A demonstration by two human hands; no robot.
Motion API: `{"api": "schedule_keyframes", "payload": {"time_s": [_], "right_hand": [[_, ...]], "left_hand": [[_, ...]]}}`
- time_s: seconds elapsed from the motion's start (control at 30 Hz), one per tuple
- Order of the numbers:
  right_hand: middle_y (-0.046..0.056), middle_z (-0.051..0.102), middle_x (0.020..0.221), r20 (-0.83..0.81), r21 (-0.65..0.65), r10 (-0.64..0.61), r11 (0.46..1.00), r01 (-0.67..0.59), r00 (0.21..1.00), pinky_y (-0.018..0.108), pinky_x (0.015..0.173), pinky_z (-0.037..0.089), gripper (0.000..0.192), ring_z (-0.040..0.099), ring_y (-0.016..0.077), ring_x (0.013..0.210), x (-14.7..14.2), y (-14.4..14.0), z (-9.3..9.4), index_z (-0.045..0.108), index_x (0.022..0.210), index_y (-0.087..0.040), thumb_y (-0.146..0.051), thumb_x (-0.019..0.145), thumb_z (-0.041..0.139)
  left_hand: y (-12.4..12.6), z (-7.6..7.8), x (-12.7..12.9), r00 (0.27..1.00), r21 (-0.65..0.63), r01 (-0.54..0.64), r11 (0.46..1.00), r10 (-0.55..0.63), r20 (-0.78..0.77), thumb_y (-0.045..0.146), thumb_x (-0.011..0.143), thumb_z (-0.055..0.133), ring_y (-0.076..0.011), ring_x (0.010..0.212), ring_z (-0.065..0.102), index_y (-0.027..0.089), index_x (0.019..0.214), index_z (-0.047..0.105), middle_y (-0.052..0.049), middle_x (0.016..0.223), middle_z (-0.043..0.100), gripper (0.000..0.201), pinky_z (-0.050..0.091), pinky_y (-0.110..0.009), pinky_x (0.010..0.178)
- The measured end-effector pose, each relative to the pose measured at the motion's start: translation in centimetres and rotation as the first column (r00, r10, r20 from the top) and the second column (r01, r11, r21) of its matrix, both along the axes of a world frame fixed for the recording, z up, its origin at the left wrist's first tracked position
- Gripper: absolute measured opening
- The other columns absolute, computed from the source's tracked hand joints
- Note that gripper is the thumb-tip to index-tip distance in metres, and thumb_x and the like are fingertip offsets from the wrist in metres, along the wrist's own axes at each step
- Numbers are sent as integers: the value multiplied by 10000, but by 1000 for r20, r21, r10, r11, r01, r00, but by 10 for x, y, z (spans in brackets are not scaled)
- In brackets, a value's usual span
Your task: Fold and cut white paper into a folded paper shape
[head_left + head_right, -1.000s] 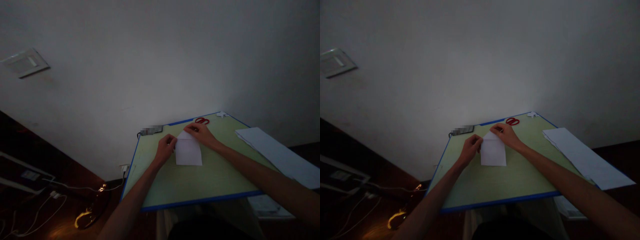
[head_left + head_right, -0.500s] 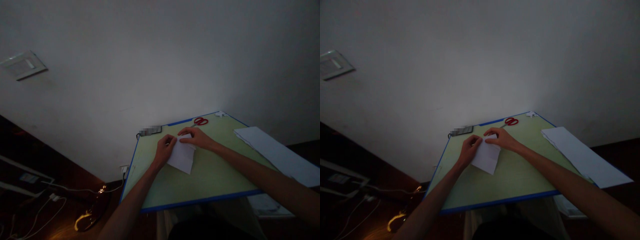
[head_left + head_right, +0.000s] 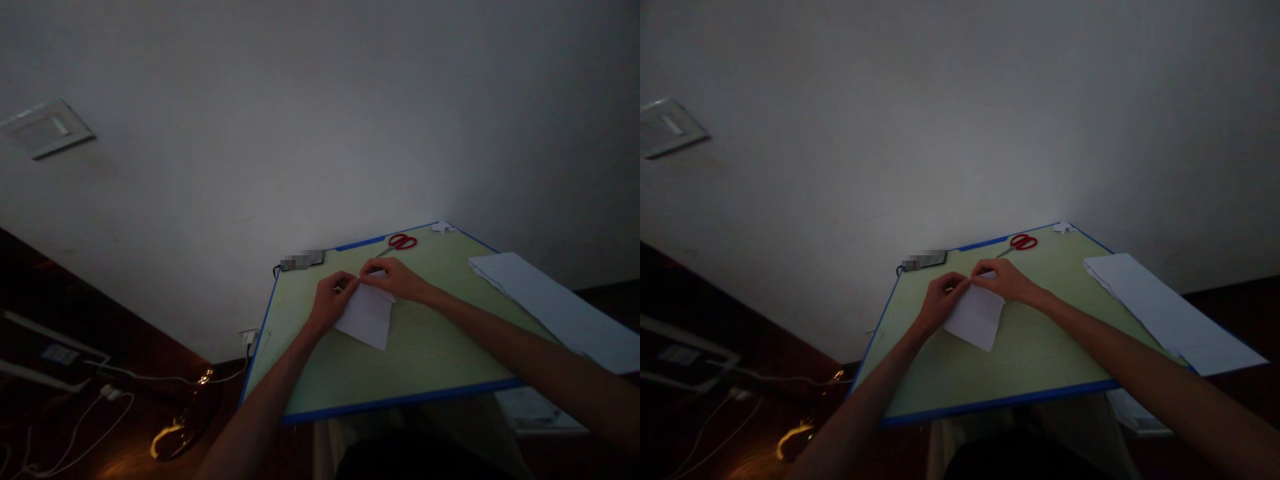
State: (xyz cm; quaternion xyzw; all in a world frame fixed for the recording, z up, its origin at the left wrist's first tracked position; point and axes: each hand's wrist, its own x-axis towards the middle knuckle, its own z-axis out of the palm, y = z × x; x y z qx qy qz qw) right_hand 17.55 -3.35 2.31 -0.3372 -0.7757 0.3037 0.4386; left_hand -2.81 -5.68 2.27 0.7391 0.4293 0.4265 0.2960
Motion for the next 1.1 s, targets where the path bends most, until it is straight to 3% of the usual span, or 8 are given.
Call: {"api": "schedule_keyframes", "payload": {"time_s": [0.3,0.6,0.77,0.87,0.97,1.1], "right_hand": [[17,679,721,91,147,0,989,-14,996,277,666,457,74,600,161,688,1,-2,0,680,748,-179,-195,746,608],[26,699,714,60,31,3,1000,-5,998,312,682,499,75,612,181,683,31,19,0,693,739,-189,-235,736,633],[34,680,751,-62,44,-92,995,95,994,327,691,495,139,610,185,705,25,21,-4,657,752,-194,-320,807,639],[11,643,774,-146,-1,-85,996,86,986,303,647,472,223,595,167,696,15,17,-6,680,921,-187,-384,817,690],[-41,568,721,-177,-90,-9,996,-7,984,274,582,433,476,555,142,636,9,12,-6,643,1187,-185,-392,775,762],[-42,594,733,-226,-176,11,983,-52,974,286,623,470,563,603,158,675,7,8,-4,603,1244,-195,-379,748,794]], "left_hand": [[-4,2,0,992,105,40,994,-26,-125,326,885,641,-148,674,610,158,826,724,-35,752,702,197,466,-253,653],[3,4,-5,1000,33,-10,999,10,-8,360,860,655,-164,748,619,167,810,713,-34,797,700,209,475,-257,686],[7,1,-4,995,-23,-37,999,38,89,407,853,672,-158,741,610,162,813,696,-34,821,691,249,461,-252,677],[10,-1,-4,981,-79,-59,995,73,182,422,828,704,-152,735,615,164,867,687,-24,820,675,262,453,-241,651],[12,-2,-4,957,-81,-85,993,104,271,396,799,735,-150,762,625,169,906,674,-15,829,668,258,470,-241,687],[10,-1,-4,949,-76,-86,993,105,297,361,793,732,-146,761,623,172,874,642,-15,823,665,225,464,-237,694]]}}
